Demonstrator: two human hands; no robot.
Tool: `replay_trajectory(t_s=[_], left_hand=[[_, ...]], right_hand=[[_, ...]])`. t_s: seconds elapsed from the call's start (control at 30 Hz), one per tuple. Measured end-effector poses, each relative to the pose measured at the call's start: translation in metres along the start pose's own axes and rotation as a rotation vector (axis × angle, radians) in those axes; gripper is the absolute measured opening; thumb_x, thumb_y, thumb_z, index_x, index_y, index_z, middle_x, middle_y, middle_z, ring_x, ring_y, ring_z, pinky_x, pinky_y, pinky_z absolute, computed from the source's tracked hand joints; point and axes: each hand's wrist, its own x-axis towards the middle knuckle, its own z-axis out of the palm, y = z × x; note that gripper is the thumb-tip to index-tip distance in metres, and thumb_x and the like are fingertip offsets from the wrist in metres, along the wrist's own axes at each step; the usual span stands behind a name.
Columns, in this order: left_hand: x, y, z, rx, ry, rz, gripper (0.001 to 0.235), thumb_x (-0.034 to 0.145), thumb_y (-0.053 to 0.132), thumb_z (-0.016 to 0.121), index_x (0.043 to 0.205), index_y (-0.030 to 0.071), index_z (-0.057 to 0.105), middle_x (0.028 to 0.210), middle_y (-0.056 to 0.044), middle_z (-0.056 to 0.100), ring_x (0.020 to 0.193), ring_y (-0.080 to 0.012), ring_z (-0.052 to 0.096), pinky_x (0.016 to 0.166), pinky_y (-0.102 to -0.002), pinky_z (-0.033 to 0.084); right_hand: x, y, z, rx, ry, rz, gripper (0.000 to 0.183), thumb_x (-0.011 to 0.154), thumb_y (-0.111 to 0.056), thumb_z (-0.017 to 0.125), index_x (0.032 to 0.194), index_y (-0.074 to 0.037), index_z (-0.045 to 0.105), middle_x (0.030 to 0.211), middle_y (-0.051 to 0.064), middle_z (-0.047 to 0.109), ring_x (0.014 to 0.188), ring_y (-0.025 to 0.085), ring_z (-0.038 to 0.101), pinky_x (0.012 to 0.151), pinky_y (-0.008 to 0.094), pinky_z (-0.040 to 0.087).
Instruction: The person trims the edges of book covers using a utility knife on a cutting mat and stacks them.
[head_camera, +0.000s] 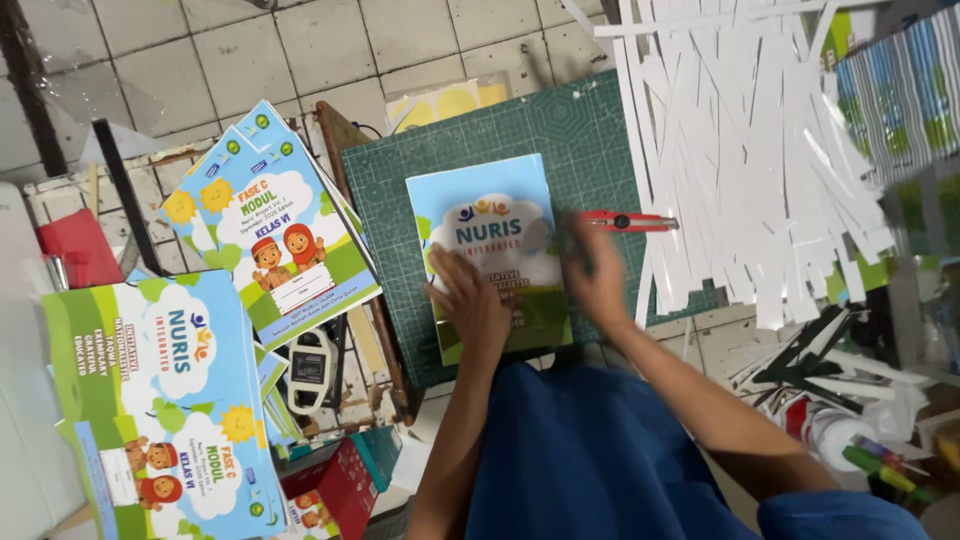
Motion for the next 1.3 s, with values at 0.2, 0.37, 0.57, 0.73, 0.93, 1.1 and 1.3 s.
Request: replay_trajectory(t_s=[0.2, 0.37, 0.57, 0.73, 0.93, 1.1, 1.3], left_hand=[[-0.010, 0.011, 0.020, 0.388, 0.261, 0.525, 0.090, 0.092, 0.009, 0.073, 0.167, 0.011, 0.023, 0.178, -0.016, 0.003, 0.165, -0.0287, 0.007, 0.130, -0.057, 0.016], [-0.009, 0.016, 0.023, 0.039, -0.064, 0.490, 0.108, 0.080, 0.027, 0.083, 0.161, 0.002, 0.017, 0.171, -0.019, 0.001, 0.158, -0.0373, 0.006, 0.122, -0.065, 0.018], [-0.010, 0.034, 0.008, 0.118, -0.136, 0.413, 0.120, 0.073, 0.048, 0.087, 0.164, 0.012, 0.018, 0.171, -0.017, 0.001, 0.158, -0.0363, 0.007, 0.116, -0.070, 0.020], [-0.002, 0.046, 0.018, 0.309, -0.074, 0.466, 0.117, 0.072, 0.049, 0.088, 0.160, 0.006, 0.024, 0.170, -0.020, 0.004, 0.158, -0.0389, 0.010, 0.118, -0.071, 0.016], [0.012, 0.048, 0.030, 0.323, -0.046, 0.545, 0.115, 0.067, 0.042, 0.089, 0.156, -0.005, 0.033, 0.171, -0.022, 0.015, 0.158, -0.0345, 0.014, 0.122, -0.067, 0.011], [0.005, 0.050, 0.025, 0.254, 0.035, 0.536, 0.109, 0.070, 0.032, 0.088, 0.158, -0.002, 0.033, 0.171, -0.018, 0.015, 0.158, -0.0311, 0.014, 0.124, -0.069, 0.014], [0.005, 0.044, 0.021, 0.088, -0.116, 0.457, 0.115, 0.068, 0.022, 0.090, 0.160, 0.003, 0.023, 0.172, -0.009, 0.012, 0.158, -0.0261, 0.011, 0.120, -0.073, 0.014]], right_hand=[[0.016, 0.012, -0.058, -0.556, 0.096, -0.234, 0.066, 0.087, -0.004, 0.065, 0.150, 0.007, 0.046, 0.155, 0.032, 0.037, 0.143, 0.052, 0.036, 0.118, 0.059, 0.029], [0.016, 0.020, -0.063, -0.637, 0.060, -0.202, 0.050, 0.095, -0.014, 0.069, 0.141, -0.002, 0.055, 0.147, 0.025, 0.048, 0.129, 0.045, 0.049, 0.112, 0.055, 0.038], [0.020, 0.024, -0.062, -0.765, 0.087, -0.317, 0.043, 0.096, -0.016, 0.071, 0.135, -0.005, 0.060, 0.134, 0.018, 0.056, 0.123, 0.036, 0.053, 0.108, 0.052, 0.039], [0.021, 0.023, -0.063, -0.724, 0.099, -0.359, 0.042, 0.096, -0.017, 0.072, 0.135, -0.007, 0.061, 0.132, 0.017, 0.057, 0.124, 0.033, 0.054, 0.110, 0.052, 0.039], [0.027, 0.027, -0.060, -0.763, 0.068, -0.357, 0.039, 0.095, -0.019, 0.070, 0.131, -0.004, 0.062, 0.130, 0.014, 0.058, 0.123, 0.032, 0.055, 0.106, 0.050, 0.040], [0.022, 0.028, -0.050, -0.647, 0.080, -0.369, 0.025, 0.099, -0.010, 0.058, 0.123, -0.002, 0.059, 0.122, 0.015, 0.063, 0.111, 0.036, 0.064, 0.095, 0.047, 0.053], [-0.042, 0.006, -0.047, -0.536, -0.203, -0.091, 0.020, 0.102, -0.024, 0.058, 0.111, -0.007, 0.055, 0.097, 0.017, 0.065, 0.061, 0.042, 0.065, 0.048, 0.050, 0.053]])
